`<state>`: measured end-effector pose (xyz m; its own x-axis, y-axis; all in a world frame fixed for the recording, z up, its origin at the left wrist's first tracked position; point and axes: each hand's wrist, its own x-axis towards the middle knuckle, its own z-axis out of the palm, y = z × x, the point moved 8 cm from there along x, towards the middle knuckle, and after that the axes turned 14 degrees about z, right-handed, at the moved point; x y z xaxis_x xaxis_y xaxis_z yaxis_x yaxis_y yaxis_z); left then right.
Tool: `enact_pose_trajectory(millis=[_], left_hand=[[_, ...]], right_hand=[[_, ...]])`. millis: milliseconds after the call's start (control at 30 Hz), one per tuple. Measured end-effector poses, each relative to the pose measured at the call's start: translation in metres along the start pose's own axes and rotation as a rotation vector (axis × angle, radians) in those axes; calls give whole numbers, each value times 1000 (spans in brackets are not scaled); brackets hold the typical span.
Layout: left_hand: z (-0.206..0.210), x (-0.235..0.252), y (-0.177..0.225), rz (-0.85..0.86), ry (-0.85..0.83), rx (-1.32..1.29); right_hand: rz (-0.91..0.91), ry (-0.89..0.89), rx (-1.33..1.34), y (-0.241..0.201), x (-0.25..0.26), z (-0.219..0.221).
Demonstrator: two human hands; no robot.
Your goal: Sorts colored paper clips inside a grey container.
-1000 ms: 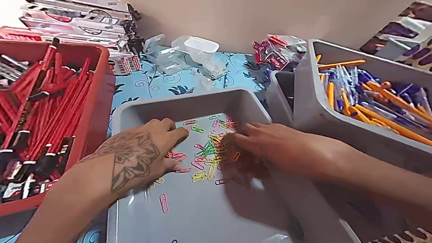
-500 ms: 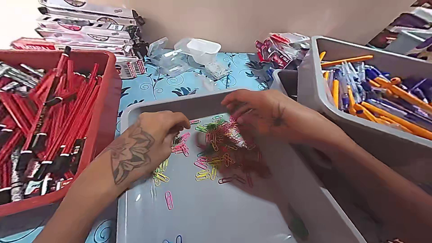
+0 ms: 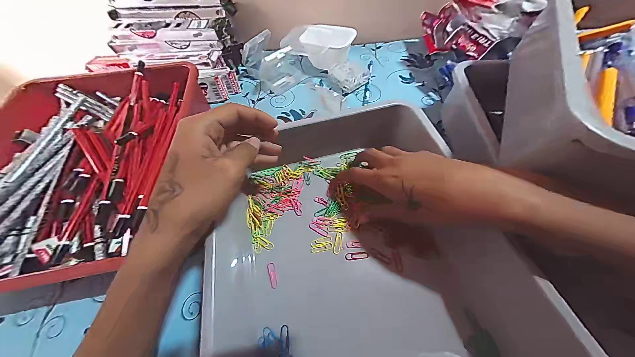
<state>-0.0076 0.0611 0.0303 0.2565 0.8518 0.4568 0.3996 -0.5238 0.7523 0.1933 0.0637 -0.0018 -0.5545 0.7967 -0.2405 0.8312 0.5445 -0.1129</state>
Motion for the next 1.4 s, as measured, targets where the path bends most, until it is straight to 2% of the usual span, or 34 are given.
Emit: enact_pose_trajectory(millis=[100,167,267,367,467,533,633,733,800,833,900,1033,1100,1233,1300,1400], left_hand=[[-1,-4,2,-47,28,71],[0,-6,5,-15,-23,211],[8,-12,10,122,-169,499],[21,-16,8,217,-348,603],[36,-23,-5,294,-612,634],[40,-28,-11,282,-713,609],[40,-31,-17,336,-704,574],[41,-30,-19,364,-664,571],[44,-29,-18,319,-688,586],[45,-28,-16,241,-732,590],[47,-27,-12,216,-746,592],[47,-16,2,354,-596,340],[45,-8,11,335,-489,140],[46,-2,25,293,-438,-199],[43,0,24,304,-381,-114],[35,1,15,273,-298,256]], right_hand=[[-25,38,77,1,0,-5],[-37,71,137,2,-1,-6],[-59,223,269,6,-5,-18],[-15,346,403,10,-10,-37],[-1,331,468,13,-7,-40],[-54,292,433,10,-7,-38],[-91,179,160,9,-10,-26],[-45,36,-47,5,-18,-11],[-19,-45,-105,0,-21,-4],[5,-92,-109,-2,-21,-1],[-17,-148,-36,-3,-23,2],[-260,-7,257,-6,-23,-3],[-248,51,429,-7,-19,-17],[-255,31,745,-9,-11,-35],[-226,59,728,-6,-9,-35],[-153,130,561,3,-6,-29]])
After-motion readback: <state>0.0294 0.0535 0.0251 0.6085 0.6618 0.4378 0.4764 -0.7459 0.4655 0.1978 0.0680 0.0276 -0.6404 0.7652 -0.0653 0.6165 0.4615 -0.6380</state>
